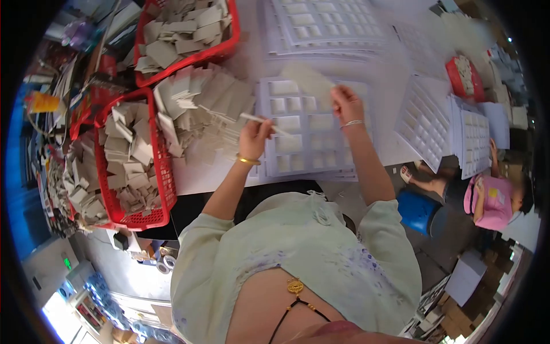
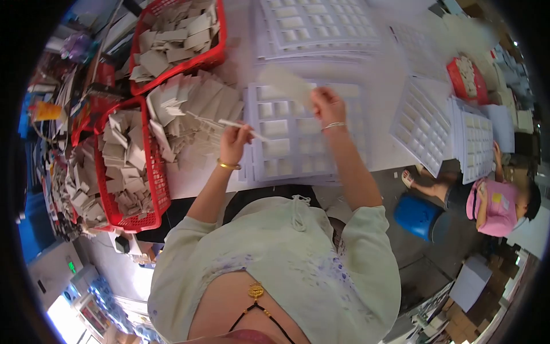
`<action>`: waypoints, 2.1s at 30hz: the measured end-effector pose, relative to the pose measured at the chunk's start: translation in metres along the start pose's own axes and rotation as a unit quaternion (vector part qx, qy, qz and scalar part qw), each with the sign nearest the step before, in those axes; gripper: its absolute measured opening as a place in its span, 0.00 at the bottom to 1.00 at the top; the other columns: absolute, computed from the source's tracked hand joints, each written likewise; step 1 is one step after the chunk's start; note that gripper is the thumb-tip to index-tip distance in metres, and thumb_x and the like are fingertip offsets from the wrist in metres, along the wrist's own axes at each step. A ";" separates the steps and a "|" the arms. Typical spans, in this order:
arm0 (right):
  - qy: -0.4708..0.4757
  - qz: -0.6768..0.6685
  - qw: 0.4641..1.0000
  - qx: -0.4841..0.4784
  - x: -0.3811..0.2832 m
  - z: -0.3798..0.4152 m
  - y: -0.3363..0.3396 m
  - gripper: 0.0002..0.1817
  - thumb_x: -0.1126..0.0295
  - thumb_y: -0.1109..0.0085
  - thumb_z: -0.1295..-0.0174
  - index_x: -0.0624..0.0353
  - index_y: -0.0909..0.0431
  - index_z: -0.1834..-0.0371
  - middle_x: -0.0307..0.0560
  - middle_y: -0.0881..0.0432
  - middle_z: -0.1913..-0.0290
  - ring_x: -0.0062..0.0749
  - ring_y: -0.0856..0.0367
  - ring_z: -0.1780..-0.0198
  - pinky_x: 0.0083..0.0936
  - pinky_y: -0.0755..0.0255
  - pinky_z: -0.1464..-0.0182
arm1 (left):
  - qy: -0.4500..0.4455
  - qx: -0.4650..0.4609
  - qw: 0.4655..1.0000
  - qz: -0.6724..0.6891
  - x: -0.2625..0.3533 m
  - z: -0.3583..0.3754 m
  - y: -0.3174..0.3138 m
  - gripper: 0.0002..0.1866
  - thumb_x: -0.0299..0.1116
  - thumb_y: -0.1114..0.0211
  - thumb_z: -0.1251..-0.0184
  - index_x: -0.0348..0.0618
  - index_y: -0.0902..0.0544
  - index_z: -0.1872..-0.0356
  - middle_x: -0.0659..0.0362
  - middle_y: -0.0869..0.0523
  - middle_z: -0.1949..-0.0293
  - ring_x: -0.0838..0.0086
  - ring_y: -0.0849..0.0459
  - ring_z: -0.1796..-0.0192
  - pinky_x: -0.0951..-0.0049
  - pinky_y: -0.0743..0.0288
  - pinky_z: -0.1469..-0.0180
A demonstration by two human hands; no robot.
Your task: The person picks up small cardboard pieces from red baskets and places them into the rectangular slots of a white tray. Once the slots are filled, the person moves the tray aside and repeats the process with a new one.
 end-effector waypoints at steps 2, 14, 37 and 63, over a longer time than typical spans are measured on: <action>0.032 0.079 0.991 0.106 -0.010 -0.032 0.075 0.11 0.69 0.35 0.43 0.59 0.21 0.59 0.34 0.23 0.74 0.13 0.31 0.82 0.13 0.41 0.85 | 0.017 0.023 1.000 -0.008 -0.008 0.008 0.014 0.11 0.34 0.44 0.29 0.37 0.21 0.67 0.62 0.21 0.79 0.82 0.24 0.77 0.82 0.31 0.75; 0.009 0.448 0.894 -0.015 0.013 -0.177 0.203 0.08 0.69 0.38 0.43 0.59 0.19 0.61 0.37 0.19 0.72 0.18 0.28 0.78 0.19 0.35 0.77 | 0.136 0.053 0.985 -0.093 -0.065 0.058 0.028 0.12 0.35 0.45 0.29 0.35 0.22 0.67 0.60 0.16 0.72 0.82 0.20 0.74 0.82 0.29 0.73; 0.378 0.614 0.689 -0.077 0.040 -0.136 0.135 0.10 0.75 0.44 0.47 0.48 0.19 0.64 0.41 0.19 0.60 0.42 0.21 0.58 0.36 0.26 0.58 | 0.183 0.162 0.965 -0.095 -0.082 0.128 0.082 0.11 0.33 0.45 0.30 0.37 0.21 0.67 0.59 0.16 0.72 0.82 0.20 0.75 0.83 0.28 0.73; 0.371 0.474 0.783 -0.157 0.074 -0.103 -0.141 0.09 0.76 0.43 0.43 0.58 0.19 0.59 0.44 0.18 0.65 0.32 0.20 0.65 0.26 0.27 0.59 | 0.154 0.684 0.643 0.309 -0.207 0.466 0.524 0.12 0.32 0.37 0.37 0.43 0.22 0.53 0.57 0.18 0.65 0.67 0.18 0.67 0.65 0.22 0.65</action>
Point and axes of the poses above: each hand's wrist, its own z-axis away from the middle knuckle, its own y-axis out of the back of the hand, x = y × z, the point moved 5 cm from there along -z, towards the middle knuckle
